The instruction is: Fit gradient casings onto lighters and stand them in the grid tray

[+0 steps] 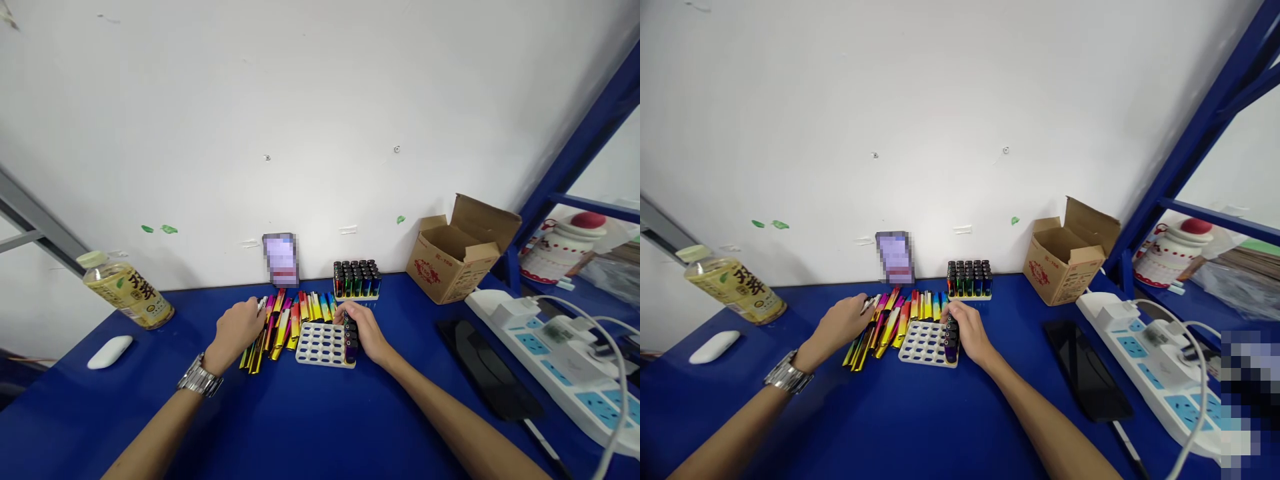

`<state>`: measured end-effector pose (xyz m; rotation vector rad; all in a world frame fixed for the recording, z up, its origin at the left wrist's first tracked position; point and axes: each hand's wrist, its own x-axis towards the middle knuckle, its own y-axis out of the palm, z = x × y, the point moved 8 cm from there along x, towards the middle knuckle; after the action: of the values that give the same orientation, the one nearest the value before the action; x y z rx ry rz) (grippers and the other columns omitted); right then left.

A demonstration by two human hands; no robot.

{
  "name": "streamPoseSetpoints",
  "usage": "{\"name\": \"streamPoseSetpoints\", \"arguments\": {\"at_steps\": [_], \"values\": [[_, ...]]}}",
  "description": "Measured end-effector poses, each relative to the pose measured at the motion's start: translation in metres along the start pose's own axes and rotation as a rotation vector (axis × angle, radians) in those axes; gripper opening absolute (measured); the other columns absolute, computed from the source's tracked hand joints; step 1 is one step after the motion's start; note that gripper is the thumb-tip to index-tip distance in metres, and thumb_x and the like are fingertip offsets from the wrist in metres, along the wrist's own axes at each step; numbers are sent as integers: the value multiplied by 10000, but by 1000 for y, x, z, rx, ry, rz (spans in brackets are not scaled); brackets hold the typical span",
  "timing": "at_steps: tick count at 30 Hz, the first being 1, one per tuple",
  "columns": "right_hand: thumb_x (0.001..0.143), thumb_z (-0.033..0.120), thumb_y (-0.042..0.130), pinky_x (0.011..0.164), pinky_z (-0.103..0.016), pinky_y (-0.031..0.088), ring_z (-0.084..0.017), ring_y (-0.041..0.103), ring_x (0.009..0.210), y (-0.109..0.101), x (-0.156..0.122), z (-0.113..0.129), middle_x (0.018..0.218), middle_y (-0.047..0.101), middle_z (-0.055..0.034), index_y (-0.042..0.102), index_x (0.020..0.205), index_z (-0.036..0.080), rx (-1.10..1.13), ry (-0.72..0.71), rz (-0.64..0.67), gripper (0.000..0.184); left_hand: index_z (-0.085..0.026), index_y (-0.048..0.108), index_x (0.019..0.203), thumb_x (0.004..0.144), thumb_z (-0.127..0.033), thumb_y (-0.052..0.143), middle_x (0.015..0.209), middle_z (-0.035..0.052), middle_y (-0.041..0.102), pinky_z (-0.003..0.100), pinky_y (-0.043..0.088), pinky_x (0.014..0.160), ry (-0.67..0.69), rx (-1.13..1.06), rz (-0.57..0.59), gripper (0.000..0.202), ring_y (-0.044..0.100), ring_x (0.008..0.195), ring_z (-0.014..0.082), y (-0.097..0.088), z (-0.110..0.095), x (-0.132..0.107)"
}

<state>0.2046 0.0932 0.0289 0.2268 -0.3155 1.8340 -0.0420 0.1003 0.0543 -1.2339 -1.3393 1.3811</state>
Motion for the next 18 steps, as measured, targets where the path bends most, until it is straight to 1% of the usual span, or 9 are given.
{"name": "streamPoseSetpoints", "arguments": {"at_steps": [2,3,6,9,12,18], "values": [[896,332,339,695,-285,403,-173,545,707,0,0,0,718,597,-25,591,716,178,-2,3,0,346,-131,585,923,895,-368,312,934,194,678,380,483,672,-4,113,-5,362,663,889,350,0,-2,-3],[896,335,340,694,-287,403,-175,545,707,0,0,0,717,597,-27,590,716,178,-3,6,-1,347,-129,594,933,899,-379,299,937,194,680,389,484,670,-1,128,3,388,662,884,355,2,-4,-4],[897,353,343,685,-288,404,-175,545,698,0,0,0,715,598,-29,590,713,179,0,14,-4,353,-120,613,939,902,-400,289,941,197,681,401,489,683,20,125,3,430,664,875,350,3,-11,-5],[896,364,346,680,-283,403,-171,540,695,0,0,0,708,597,-26,587,706,181,1,14,-4,358,-111,611,955,897,-436,304,952,205,676,403,492,706,22,124,-24,451,664,886,345,2,-12,-4],[894,361,345,685,-284,403,-172,545,699,0,0,0,711,598,-28,590,708,178,2,15,-5,357,-113,589,982,905,-432,279,946,201,673,417,493,706,13,137,-46,452,665,886,355,-1,-8,-3],[899,370,349,674,-284,406,-172,551,686,0,0,-1,705,603,-26,594,717,175,14,23,-8,362,-132,561,1026,914,-321,262,939,190,675,443,493,710,-10,229,-61,371,674,862,348,-2,7,-4]]}}
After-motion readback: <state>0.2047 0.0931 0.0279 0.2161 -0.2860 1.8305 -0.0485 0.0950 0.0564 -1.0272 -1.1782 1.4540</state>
